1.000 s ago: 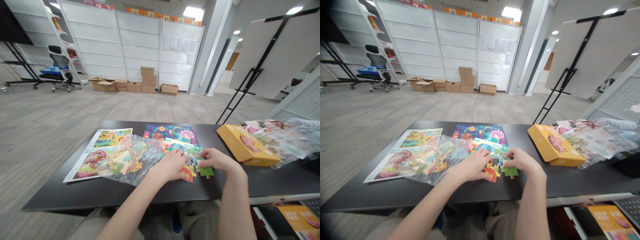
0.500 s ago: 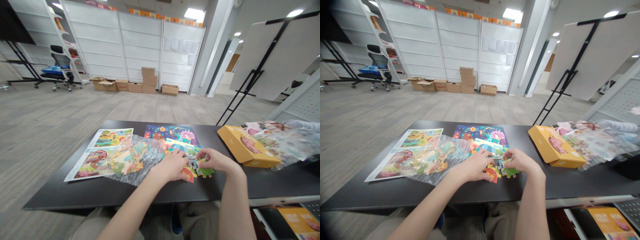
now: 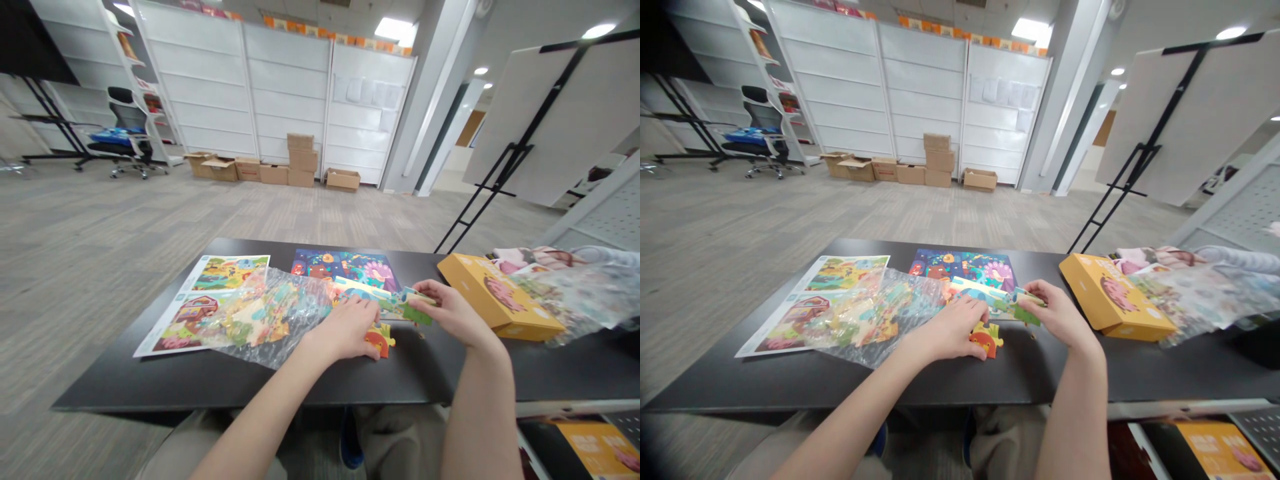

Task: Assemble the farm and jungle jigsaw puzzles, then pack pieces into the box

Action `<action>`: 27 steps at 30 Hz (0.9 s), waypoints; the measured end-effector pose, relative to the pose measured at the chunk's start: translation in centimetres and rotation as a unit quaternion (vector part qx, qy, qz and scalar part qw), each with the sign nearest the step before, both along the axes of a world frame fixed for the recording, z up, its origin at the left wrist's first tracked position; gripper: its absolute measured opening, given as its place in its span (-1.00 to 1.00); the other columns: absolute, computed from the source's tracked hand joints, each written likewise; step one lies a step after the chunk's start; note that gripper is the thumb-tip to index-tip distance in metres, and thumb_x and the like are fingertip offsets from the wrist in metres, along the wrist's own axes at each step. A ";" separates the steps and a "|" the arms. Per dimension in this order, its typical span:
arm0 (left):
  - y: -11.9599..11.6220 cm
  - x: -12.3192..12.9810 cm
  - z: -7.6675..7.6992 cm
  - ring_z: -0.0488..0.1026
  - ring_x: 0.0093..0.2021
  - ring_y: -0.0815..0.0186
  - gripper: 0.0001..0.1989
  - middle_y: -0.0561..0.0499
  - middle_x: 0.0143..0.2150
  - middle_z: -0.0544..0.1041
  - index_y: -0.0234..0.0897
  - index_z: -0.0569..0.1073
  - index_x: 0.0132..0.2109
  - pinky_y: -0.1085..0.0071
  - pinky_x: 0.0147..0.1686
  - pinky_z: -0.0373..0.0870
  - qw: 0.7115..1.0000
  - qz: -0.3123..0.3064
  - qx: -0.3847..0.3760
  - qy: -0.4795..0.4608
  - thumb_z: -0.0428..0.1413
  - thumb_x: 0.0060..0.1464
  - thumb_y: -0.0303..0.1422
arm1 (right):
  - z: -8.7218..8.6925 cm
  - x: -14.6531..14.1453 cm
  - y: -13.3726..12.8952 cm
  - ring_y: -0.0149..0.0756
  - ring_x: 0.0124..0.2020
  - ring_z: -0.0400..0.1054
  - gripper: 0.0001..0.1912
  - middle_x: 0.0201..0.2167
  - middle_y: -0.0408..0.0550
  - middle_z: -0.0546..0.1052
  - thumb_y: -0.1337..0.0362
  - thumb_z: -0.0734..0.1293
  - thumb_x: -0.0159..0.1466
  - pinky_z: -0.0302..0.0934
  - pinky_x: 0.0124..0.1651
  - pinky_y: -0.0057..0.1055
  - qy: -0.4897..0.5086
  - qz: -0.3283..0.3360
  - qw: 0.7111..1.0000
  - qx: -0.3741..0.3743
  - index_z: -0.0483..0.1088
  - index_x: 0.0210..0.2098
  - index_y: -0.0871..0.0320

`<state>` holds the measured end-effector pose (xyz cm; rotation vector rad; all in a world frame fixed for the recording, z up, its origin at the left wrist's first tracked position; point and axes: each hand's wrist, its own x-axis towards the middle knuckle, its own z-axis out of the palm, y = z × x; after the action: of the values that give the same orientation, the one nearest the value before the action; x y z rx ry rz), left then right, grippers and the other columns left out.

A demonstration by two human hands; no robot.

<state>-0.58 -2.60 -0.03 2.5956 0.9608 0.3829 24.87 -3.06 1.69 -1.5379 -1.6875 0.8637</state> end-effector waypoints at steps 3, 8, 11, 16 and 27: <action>0.2 -0.4 -0.3 0.49 -0.17 0.15 -0.57 -0.01 -0.19 0.53 -0.23 0.37 0.00 0.33 -0.23 0.36 0.997 0.016 -0.068 -0.042 0.29 0.03 -0.24 | 0.1 -0.1 0.0 -0.16 -0.23 0.45 -0.48 -0.25 0.04 0.55 -0.11 0.49 0.09 0.37 -0.21 -0.34 0.048 -0.020 0.998 0.020 0.38 -0.19 0.15; 1.1 -0.3 -0.5 0.54 -0.27 0.27 -0.73 0.05 -0.31 0.55 -0.23 0.41 -0.02 0.38 -0.25 0.44 0.962 0.079 -0.177 -0.192 0.15 0.11 -0.40 | 1.1 -1.9 -0.7 -0.23 -0.30 0.43 -0.51 -0.27 -0.02 0.53 -0.07 0.50 0.10 0.39 -0.27 -0.34 0.122 0.023 0.992 0.024 0.37 -0.19 0.13; 1.7 0.0 -0.1 0.59 -0.23 0.28 -0.76 0.00 -0.29 0.60 -0.28 0.43 -0.03 0.36 -0.18 0.50 0.914 0.112 -0.239 -0.308 0.10 0.13 -0.47 | 1.4 -3.3 -0.6 -0.23 -0.26 0.44 -0.54 -0.20 -0.01 0.53 -0.06 0.50 0.11 0.40 -0.23 -0.33 0.133 0.069 0.989 0.007 0.40 -0.19 0.12; 1.8 -0.1 1.1 0.61 -0.19 0.27 -0.77 -0.03 -0.29 0.63 -0.34 0.47 -0.02 0.31 -0.07 0.51 0.864 0.102 -0.261 -0.419 0.09 0.18 -0.44 | 1.1 -5.3 0.5 -0.19 -0.12 0.45 -0.59 -0.09 0.01 0.51 -0.06 0.50 0.12 0.40 -0.10 -0.31 0.164 0.060 0.983 0.058 0.42 -0.26 0.12; 0.6 -4.8 4.8 0.49 0.10 0.10 -0.51 -0.19 0.19 0.47 -0.24 0.35 0.16 0.17 0.09 0.44 0.973 0.132 -0.081 -0.172 0.21 0.09 -0.31 | 1.0 -8.0 1.0 -0.28 -0.31 0.48 -0.50 -0.25 -0.10 0.56 -0.02 0.51 0.09 0.41 -0.22 -0.32 0.228 -0.010 0.968 0.101 0.37 -0.09 0.06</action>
<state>-5.36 -1.96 4.76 2.1637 1.1561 0.7626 16.82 -2.10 2.74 -1.1137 -1.3729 0.9206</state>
